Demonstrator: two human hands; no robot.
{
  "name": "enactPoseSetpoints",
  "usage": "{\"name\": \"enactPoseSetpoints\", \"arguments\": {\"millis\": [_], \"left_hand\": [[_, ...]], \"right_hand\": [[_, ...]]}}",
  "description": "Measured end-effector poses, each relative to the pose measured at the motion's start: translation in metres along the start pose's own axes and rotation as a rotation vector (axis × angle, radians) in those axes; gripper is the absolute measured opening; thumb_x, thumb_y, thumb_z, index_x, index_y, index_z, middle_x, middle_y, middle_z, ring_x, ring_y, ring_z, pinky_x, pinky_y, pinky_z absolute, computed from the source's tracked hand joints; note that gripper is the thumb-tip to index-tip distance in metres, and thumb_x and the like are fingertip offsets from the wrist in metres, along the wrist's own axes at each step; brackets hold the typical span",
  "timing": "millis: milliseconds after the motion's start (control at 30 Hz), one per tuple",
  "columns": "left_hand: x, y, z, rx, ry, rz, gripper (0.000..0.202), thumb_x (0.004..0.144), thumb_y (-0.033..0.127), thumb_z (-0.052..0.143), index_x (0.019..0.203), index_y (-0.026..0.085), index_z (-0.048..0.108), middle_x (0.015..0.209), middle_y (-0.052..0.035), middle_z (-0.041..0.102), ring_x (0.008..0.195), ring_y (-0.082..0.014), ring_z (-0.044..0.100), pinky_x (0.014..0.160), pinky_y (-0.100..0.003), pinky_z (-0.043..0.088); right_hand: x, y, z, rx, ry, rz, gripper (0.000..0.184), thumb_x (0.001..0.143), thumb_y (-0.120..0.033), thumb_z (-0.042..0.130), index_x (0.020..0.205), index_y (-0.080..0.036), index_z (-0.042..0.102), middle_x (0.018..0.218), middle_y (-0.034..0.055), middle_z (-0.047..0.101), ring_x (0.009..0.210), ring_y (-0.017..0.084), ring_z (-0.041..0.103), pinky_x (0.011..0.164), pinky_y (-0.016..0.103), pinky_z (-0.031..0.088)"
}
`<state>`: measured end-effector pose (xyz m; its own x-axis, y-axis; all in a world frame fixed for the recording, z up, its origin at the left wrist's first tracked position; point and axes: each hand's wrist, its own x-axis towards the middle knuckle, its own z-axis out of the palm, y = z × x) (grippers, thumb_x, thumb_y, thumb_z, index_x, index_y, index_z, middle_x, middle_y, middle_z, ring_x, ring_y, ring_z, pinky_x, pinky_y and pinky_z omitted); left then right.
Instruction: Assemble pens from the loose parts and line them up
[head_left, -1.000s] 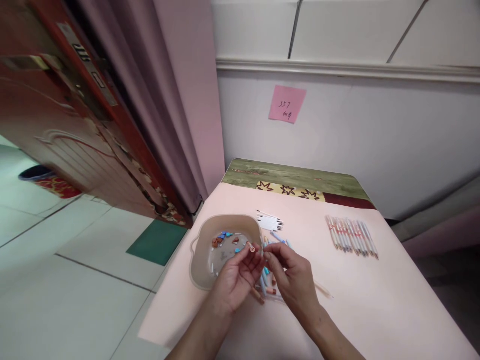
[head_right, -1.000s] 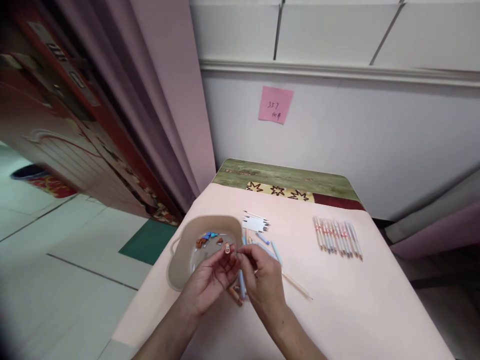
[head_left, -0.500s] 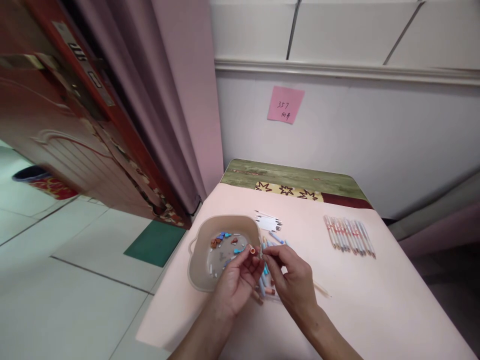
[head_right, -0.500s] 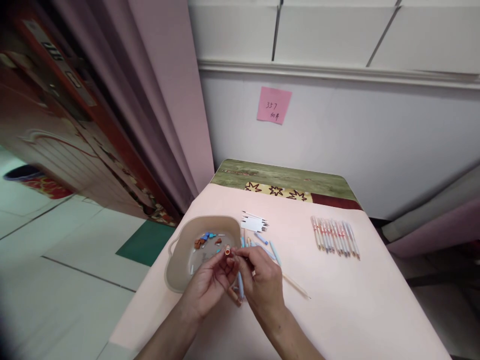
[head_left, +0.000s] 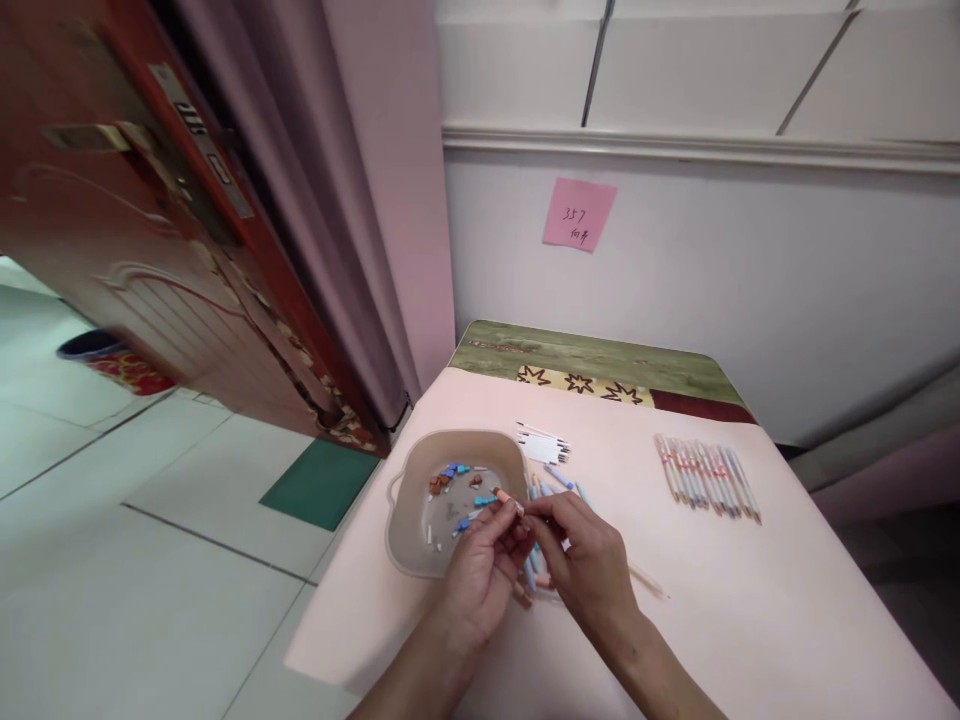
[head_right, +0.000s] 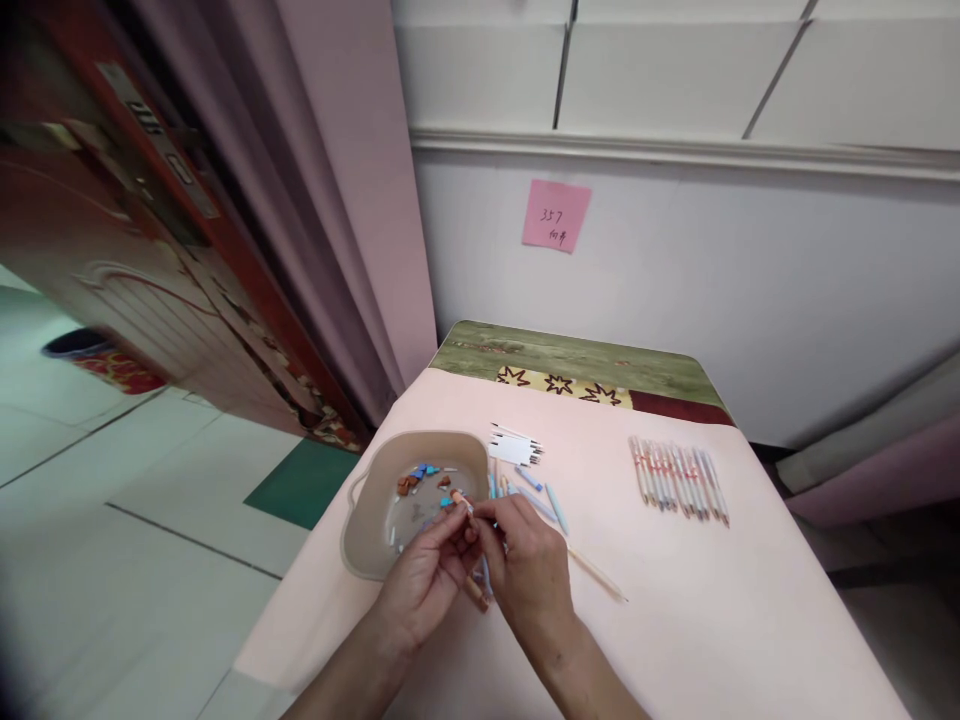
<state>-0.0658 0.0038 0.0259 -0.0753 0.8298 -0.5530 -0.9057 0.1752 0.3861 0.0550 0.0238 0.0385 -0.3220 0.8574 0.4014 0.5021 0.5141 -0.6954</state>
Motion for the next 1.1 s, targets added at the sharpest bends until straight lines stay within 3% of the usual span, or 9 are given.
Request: {"name": "enactPoseSetpoints", "arguments": {"millis": [167, 400, 700, 833, 933, 1033, 1100], "left_hand": [[-0.007, 0.000, 0.001, 0.057, -0.094, 0.038, 0.012, 0.072, 0.012, 0.074, 0.081, 0.012, 0.066, 0.069, -0.0007, 0.062, 0.061, -0.0081, 0.058, 0.065, -0.020, 0.053], [-0.020, -0.003, 0.006, 0.167, -0.091, 0.104, 0.024, 0.066, 0.014, 0.079, 0.085, 0.013, 0.065, 0.073, -0.0009, 0.064, 0.056, -0.0071, 0.055, 0.060, -0.020, 0.052], [-0.014, -0.016, 0.006, 0.011, -0.138, 0.033, 0.016, 0.069, 0.017, 0.078, 0.077, 0.014, 0.064, 0.079, -0.0031, 0.068, 0.071, -0.0125, 0.064, 0.067, -0.023, 0.054], [-0.016, -0.018, 0.004, 0.002, -0.147, 0.012, 0.014, 0.070, 0.014, 0.077, 0.076, 0.014, 0.065, 0.076, -0.0022, 0.069, 0.068, -0.0117, 0.065, 0.066, -0.022, 0.054], [-0.017, -0.016, 0.005, -0.021, -0.165, -0.018, 0.011, 0.078, 0.021, 0.071, 0.085, 0.013, 0.066, 0.086, -0.0061, 0.071, 0.076, -0.0142, 0.067, 0.070, -0.024, 0.055], [-0.017, -0.011, 0.008, -0.062, -0.126, -0.050, 0.025, 0.089, 0.034, 0.056, 0.087, 0.011, 0.066, 0.088, -0.0107, 0.072, 0.079, -0.0169, 0.069, 0.073, -0.027, 0.057], [-0.015, -0.008, 0.009, -0.064, -0.057, -0.057, 0.032, 0.093, 0.035, 0.049, 0.083, 0.010, 0.066, 0.082, -0.0117, 0.072, 0.076, -0.0171, 0.069, 0.074, -0.028, 0.057]], "right_hand": [[0.000, 0.001, -0.003, 0.175, 0.000, 0.131, 0.008, 0.088, -0.027, 0.059, 0.085, -0.021, 0.064, 0.074, 0.0009, 0.066, 0.061, 0.013, 0.061, 0.057, 0.022, 0.048], [0.002, 0.013, -0.011, 0.596, -0.194, 0.396, 0.027, 0.078, -0.042, 0.070, 0.083, -0.018, 0.059, 0.067, 0.0004, 0.065, 0.053, 0.012, 0.058, 0.047, 0.022, 0.048], [-0.005, 0.001, -0.013, 0.252, 0.066, 0.057, 0.015, 0.086, -0.027, 0.059, 0.098, -0.019, 0.065, 0.075, 0.0017, 0.066, 0.063, 0.013, 0.060, 0.061, 0.024, 0.052], [-0.002, 0.000, -0.019, 0.189, 0.071, 0.025, 0.011, 0.088, -0.027, 0.058, 0.090, -0.019, 0.065, 0.073, 0.0019, 0.065, 0.062, 0.013, 0.060, 0.060, 0.023, 0.051], [0.001, -0.005, -0.023, 0.143, 0.107, 0.006, 0.010, 0.088, -0.027, 0.057, 0.088, -0.020, 0.063, 0.073, 0.0018, 0.065, 0.061, 0.012, 0.060, 0.061, 0.023, 0.051], [0.005, -0.008, -0.026, 0.149, 0.096, 0.009, 0.009, 0.088, -0.026, 0.056, 0.086, -0.020, 0.062, 0.071, 0.0005, 0.065, 0.058, 0.011, 0.059, 0.058, 0.022, 0.049], [0.009, -0.008, -0.026, 0.167, 0.067, 0.047, 0.010, 0.088, -0.027, 0.056, 0.084, -0.020, 0.062, 0.069, 0.0001, 0.065, 0.056, 0.011, 0.058, 0.056, 0.021, 0.048]]}}
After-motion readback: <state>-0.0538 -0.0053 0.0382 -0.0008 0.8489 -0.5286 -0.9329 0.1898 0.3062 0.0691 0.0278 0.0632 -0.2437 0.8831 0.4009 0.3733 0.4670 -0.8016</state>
